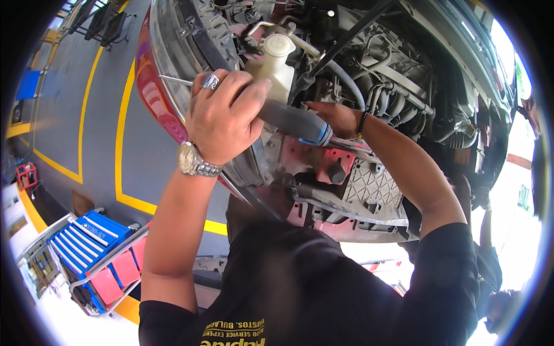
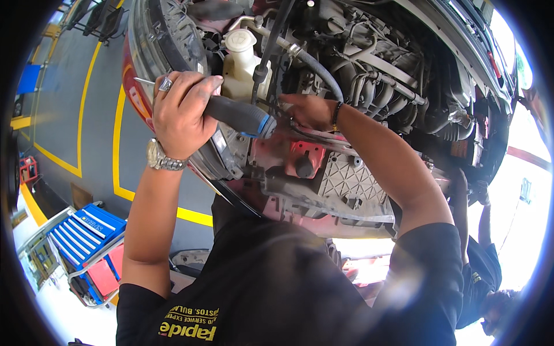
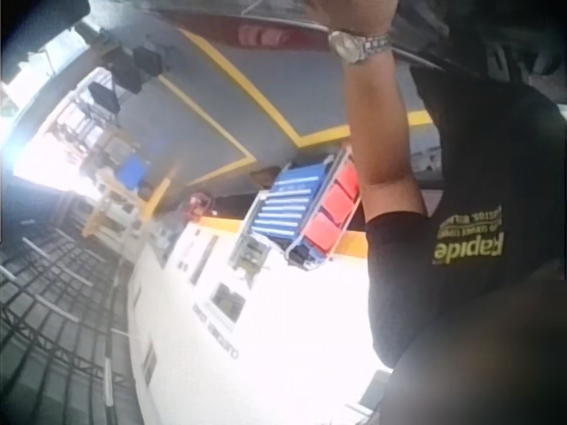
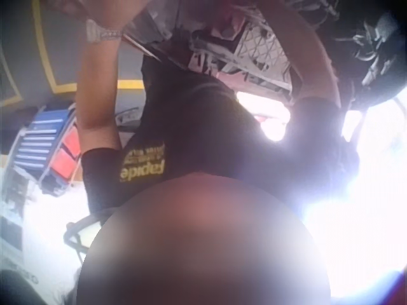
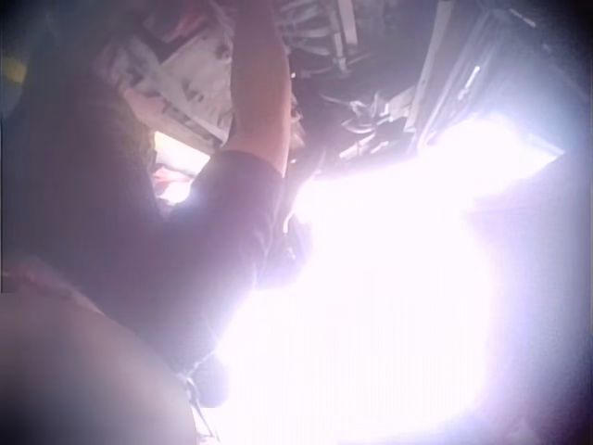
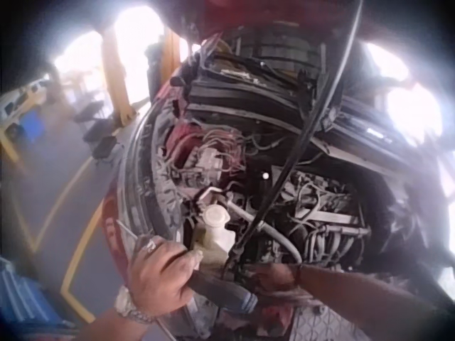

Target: The person works under the hood of a red car, using a wrench to tighten bolts on the engine components. They adjust their position and reach into the engine bay to secure parts while another person stands nearby.

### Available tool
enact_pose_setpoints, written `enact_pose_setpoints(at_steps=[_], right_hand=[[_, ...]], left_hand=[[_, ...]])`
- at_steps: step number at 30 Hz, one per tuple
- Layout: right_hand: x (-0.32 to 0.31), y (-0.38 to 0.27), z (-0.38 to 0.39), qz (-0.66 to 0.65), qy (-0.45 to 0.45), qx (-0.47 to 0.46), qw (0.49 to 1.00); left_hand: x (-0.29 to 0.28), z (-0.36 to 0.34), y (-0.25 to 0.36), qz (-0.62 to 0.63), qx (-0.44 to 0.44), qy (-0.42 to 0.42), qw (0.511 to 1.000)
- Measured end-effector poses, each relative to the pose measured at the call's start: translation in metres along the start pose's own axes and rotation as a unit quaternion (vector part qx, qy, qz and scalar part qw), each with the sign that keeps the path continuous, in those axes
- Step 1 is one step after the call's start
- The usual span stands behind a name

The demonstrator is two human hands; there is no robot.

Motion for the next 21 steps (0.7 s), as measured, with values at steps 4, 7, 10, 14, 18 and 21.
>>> enact_pose_setpoints(at_steps=[4,7,10,14,18,21], right_hand=[[-0.024,-0.016,0.012,0.158,0.175,-0.077,0.969],[-0.025,-0.014,0.026,0.245,0.217,-0.107,0.939],[-0.021,-0.003,0.021,0.139,0.182,-0.113,0.967],[-0.021,-0.004,0.013,0.128,0.19,-0.083,0.97],[-0.028,-0.008,0.023,0.154,0.247,-0.066,0.954],[-0.02,-0.008,0.026,0.148,0.204,-0.106,0.962]], left_hand=[[-0.001,0.0,-0.001,-0.005,-0.009,0.015,1.0],[-0.001,0.001,-0.002,0.003,-0.013,0.014,1.0],[-0.002,0.002,-0.002,0.001,-0.01,0.025,1.0],[0.0,0.001,-0.002,0.007,-0.006,0.018,1.0],[-0.002,-0.001,0.0,0.007,-0.004,0.028,1.0],[-0.002,-0.001,0.001,-0.005,-0.004,0.014,1.0]])
Point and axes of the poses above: each hand's wrist, its own z-axis away from the middle knuckle, its own x-axis out of the palm, y = z × x, the point moved 9 cm from there along -z, towards the middle knuckle, and after that the axes turned 15 degrees about -z, right-handed, at the moved point
